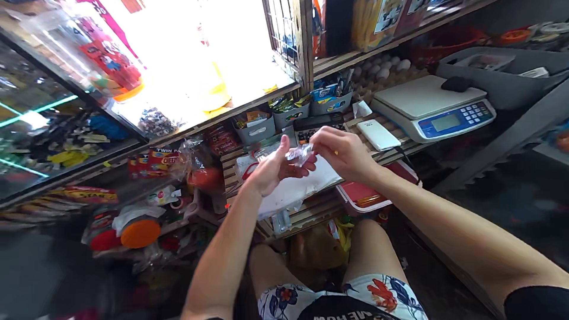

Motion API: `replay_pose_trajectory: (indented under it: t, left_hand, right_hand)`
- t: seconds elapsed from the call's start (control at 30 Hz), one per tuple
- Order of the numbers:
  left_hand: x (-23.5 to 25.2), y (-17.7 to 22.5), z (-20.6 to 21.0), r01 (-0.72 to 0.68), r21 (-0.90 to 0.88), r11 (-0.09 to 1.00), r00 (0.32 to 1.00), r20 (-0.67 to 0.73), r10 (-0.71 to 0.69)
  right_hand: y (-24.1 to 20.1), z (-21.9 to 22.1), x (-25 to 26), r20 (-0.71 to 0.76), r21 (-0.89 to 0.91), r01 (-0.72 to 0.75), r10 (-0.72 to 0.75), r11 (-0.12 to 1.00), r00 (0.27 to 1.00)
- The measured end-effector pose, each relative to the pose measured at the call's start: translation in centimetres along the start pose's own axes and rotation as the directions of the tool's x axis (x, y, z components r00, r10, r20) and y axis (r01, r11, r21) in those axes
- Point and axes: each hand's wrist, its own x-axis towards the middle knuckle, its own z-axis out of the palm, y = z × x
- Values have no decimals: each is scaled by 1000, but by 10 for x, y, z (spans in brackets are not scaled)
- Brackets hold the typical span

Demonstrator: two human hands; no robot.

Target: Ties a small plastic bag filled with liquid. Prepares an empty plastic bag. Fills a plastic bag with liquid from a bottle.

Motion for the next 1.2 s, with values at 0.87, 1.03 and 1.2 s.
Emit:
replay_pose_trajectory:
  t: [0.87, 1.03, 1.2]
  left_hand:
    - [-38, -34, 75, -295, -523, 800, 889, -458, 29]
    - [-50, -61, 45, -515, -93, 852, 854, -136, 502]
    - [-61, -60, 50, -278, 915, 292, 631, -55, 774]
  right_hand:
    - [-45, 35, -68, -62, 206, -89, 103, 974, 993]
    - [-44, 15, -74, 90, 434, -172, 148, 884, 985]
    - [-48, 14, -84, 15, 168, -168, 168, 971, 986]
